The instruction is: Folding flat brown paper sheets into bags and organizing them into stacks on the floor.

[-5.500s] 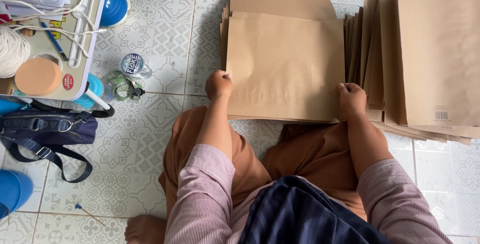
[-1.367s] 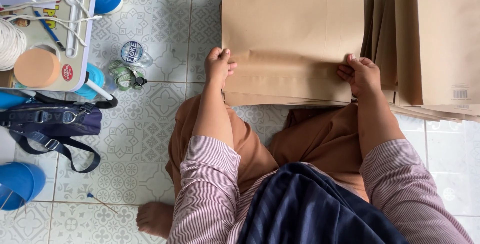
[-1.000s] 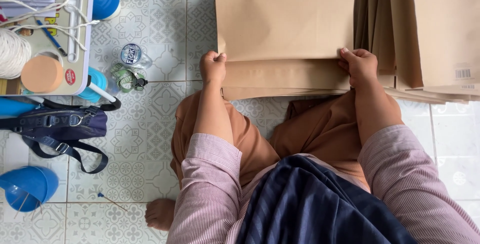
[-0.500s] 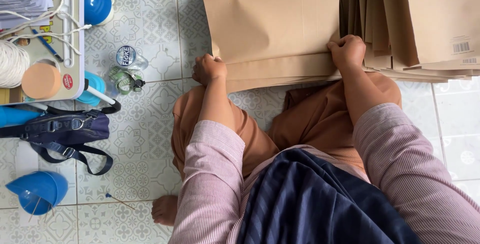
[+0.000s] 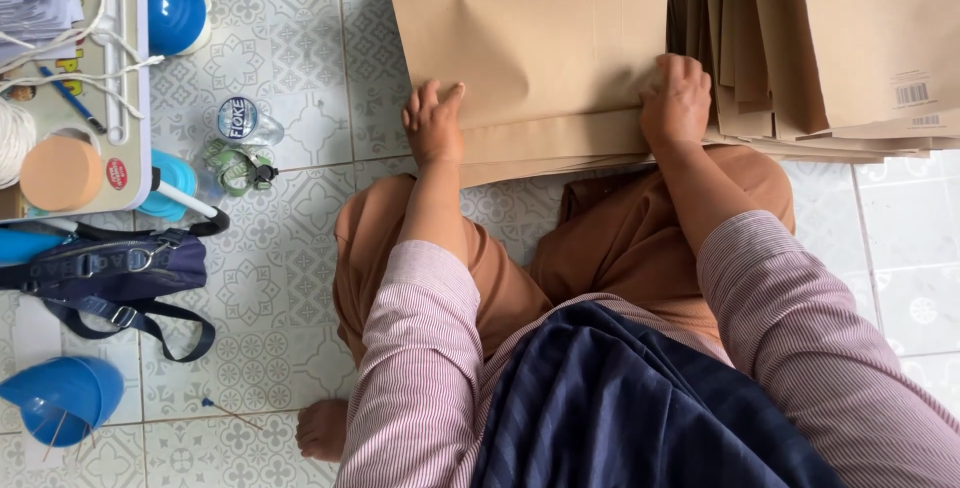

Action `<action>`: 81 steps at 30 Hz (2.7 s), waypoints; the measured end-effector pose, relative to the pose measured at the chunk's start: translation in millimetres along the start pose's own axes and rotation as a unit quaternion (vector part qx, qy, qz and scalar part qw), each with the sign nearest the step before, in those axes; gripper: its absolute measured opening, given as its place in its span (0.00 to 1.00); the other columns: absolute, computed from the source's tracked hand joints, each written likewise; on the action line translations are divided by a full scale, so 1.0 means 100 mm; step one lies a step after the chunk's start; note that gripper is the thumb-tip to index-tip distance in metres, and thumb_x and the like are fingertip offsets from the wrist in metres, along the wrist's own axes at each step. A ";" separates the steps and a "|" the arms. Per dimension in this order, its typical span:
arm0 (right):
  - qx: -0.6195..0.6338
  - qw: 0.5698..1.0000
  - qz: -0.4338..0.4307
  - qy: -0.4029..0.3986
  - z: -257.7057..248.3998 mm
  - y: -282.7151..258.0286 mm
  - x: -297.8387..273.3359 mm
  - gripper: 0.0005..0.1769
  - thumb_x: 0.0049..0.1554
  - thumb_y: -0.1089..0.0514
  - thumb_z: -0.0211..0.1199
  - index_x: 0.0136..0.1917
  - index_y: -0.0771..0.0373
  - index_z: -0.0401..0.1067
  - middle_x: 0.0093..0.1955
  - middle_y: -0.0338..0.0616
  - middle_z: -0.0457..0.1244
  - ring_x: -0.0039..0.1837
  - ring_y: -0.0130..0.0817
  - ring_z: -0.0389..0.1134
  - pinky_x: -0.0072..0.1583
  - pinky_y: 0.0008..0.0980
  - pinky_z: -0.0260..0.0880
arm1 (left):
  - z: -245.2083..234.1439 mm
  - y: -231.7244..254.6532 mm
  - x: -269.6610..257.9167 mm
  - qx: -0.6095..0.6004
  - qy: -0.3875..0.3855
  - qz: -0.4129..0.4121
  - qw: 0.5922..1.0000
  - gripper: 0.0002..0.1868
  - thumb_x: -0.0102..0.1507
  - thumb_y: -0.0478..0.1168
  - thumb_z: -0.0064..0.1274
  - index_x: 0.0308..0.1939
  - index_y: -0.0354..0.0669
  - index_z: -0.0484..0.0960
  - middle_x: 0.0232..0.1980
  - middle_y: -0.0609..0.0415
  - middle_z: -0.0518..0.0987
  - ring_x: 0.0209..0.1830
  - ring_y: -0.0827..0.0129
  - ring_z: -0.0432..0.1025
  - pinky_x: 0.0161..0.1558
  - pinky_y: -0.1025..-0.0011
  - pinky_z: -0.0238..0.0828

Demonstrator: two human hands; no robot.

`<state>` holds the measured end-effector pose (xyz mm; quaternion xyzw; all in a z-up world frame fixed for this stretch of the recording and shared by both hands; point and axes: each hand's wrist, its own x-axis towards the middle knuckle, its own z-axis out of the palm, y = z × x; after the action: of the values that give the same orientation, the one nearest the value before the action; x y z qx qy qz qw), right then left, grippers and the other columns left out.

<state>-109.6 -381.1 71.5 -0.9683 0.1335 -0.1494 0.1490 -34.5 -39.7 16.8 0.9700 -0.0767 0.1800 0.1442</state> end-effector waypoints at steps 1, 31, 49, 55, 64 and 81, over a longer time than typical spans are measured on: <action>-0.001 1.000 0.002 0.000 0.06 0.05 0.01 0.28 0.55 0.66 0.75 0.63 0.61 0.63 0.61 0.52 0.57 0.62 0.58 0.63 0.60 0.57 0.72 | 0.06 0.00 0.03 -0.001 -0.001 0.002 1.000 0.13 0.66 0.40 0.54 0.52 0.66 0.83 0.57 0.57 0.73 0.62 0.58 0.66 0.55 0.58 0.65; -0.068 0.961 0.003 -0.267 0.38 -0.67 0.01 0.35 0.65 0.27 0.44 0.82 0.32 0.52 0.88 0.44 0.38 0.87 0.49 0.32 0.81 0.63 0.24 | -0.11 1.07 0.11 0.008 -0.319 -0.012 0.948 0.29 0.72 0.62 0.34 0.79 0.77 0.57 0.86 0.54 0.42 0.86 0.56 0.33 0.77 0.33 0.19; -0.006 0.959 0.068 -0.275 0.21 -0.26 0.06 0.38 0.68 0.38 0.49 0.86 0.41 0.43 0.88 0.51 0.31 0.88 0.47 0.30 0.84 0.48 0.31 | -0.56 0.74 0.35 0.000 -0.368 -0.200 0.908 0.53 0.64 0.78 0.41 0.84 0.65 0.39 0.86 0.46 0.29 0.85 0.46 0.23 0.72 0.23 0.23; 0.093 0.962 0.100 -0.238 0.17 -0.11 0.10 0.37 0.68 0.51 0.56 0.85 0.51 0.47 0.88 0.46 0.35 0.87 0.45 0.37 0.84 0.43 0.38 | 0.05 0.40 0.33 -0.031 -0.298 -0.300 0.906 0.59 0.63 0.80 0.41 0.84 0.52 0.35 0.86 0.44 0.27 0.86 0.54 0.27 0.78 0.41 0.18; 0.025 0.967 0.096 -0.233 0.67 0.52 0.71 0.52 0.52 0.47 0.75 0.83 0.47 0.53 0.68 0.38 0.59 0.71 0.46 0.61 0.68 0.51 0.66 | 0.37 -0.02 0.42 -0.302 -0.134 -0.452 0.828 0.45 0.68 0.65 0.50 0.82 0.55 0.51 0.84 0.59 0.49 0.84 0.62 0.45 0.80 0.52 0.36; 0.474 0.751 0.322 -0.327 0.02 0.13 1.34 0.41 0.68 0.49 0.58 0.85 0.49 0.39 0.55 0.68 0.59 0.56 0.67 0.71 0.51 0.72 0.73 | 0.34 -0.09 0.57 -0.386 0.046 -0.485 0.783 0.21 0.60 0.55 0.62 0.58 0.67 0.82 0.63 0.57 0.75 0.67 0.57 0.71 0.65 0.61 0.67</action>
<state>11.4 -433.6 98.7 -0.6626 0.2924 0.1892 0.6631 31.3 -47.2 5.2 0.7327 0.3477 0.0863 0.5787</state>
